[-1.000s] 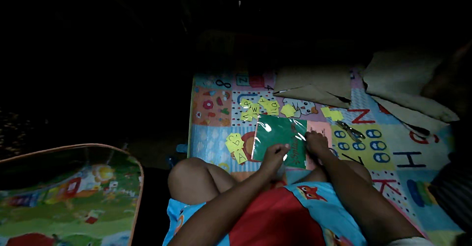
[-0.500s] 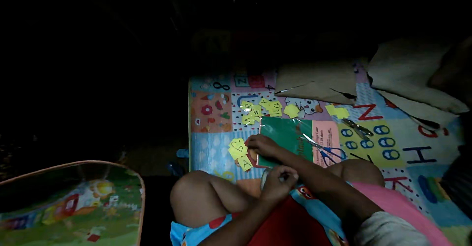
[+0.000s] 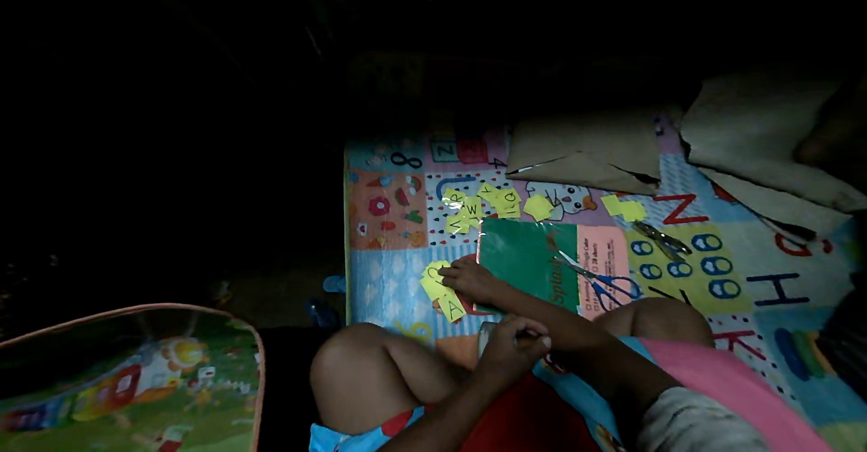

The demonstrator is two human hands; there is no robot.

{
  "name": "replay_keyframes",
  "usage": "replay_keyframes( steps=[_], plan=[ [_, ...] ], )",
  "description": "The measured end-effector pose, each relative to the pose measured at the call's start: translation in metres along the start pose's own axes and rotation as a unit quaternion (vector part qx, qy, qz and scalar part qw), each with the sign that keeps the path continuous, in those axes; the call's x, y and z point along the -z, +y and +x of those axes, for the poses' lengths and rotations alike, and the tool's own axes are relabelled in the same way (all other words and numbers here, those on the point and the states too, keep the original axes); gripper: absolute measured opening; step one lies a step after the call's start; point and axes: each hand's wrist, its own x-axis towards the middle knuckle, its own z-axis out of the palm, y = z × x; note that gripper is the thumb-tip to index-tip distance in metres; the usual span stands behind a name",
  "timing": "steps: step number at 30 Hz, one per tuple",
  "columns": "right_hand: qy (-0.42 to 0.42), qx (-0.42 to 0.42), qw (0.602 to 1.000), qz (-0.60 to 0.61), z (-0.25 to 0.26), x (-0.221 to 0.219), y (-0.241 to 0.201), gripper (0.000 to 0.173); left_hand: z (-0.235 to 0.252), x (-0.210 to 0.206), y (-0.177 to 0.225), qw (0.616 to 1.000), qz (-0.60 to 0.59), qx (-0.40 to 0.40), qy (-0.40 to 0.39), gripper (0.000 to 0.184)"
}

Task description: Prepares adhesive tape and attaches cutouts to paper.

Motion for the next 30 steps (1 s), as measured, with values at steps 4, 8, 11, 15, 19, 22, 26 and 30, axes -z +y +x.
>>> replay_keyframes(
  steps=[4, 8, 11, 15, 19, 22, 26, 30],
  plan=[
    [-0.016, 0.004, 1.000, 0.025, -0.002, 0.000, 0.001, 0.029, -0.002, -0.002, 0.004, 1.000, 0.014, -0.015, -0.005, 0.028],
    [-0.020, 0.001, 1.000, 0.020, -0.001, 0.001, -0.002, 0.034, -0.002, -0.003, 0.004, 1.000, 0.007, -0.014, -0.007, 0.028],
    [-0.035, -0.007, 0.999, 0.004, -0.001, 0.005, -0.006, 0.033, -0.001, -0.002, 0.005, 1.000, 0.002, 0.001, -0.008, 0.028],
    [-0.041, 0.003, 0.999, 0.004, -0.003, 0.006, -0.005, 0.031, -0.001, -0.001, 0.009, 1.000, 0.006, 0.006, 0.002, 0.027],
    [-0.040, 0.000, 0.999, 0.003, -0.003, 0.005, -0.009, 0.032, -0.001, -0.001, 0.008, 1.000, -0.001, 0.002, 0.016, 0.026],
    [-0.027, 0.011, 0.999, -0.023, -0.001, 0.002, -0.014, 0.030, -0.001, -0.001, 0.009, 1.000, 0.004, 0.014, 0.019, 0.026],
    [-0.019, 0.028, 0.999, -0.020, -0.001, -0.001, -0.009, 0.031, 0.000, 0.000, 0.007, 1.000, 0.011, 0.012, 0.017, 0.027],
    [-0.026, 0.024, 0.999, 0.016, -0.003, -0.001, -0.006, 0.031, 0.000, -0.001, 0.007, 1.000, 0.003, 0.008, 0.019, 0.027]
  ],
)
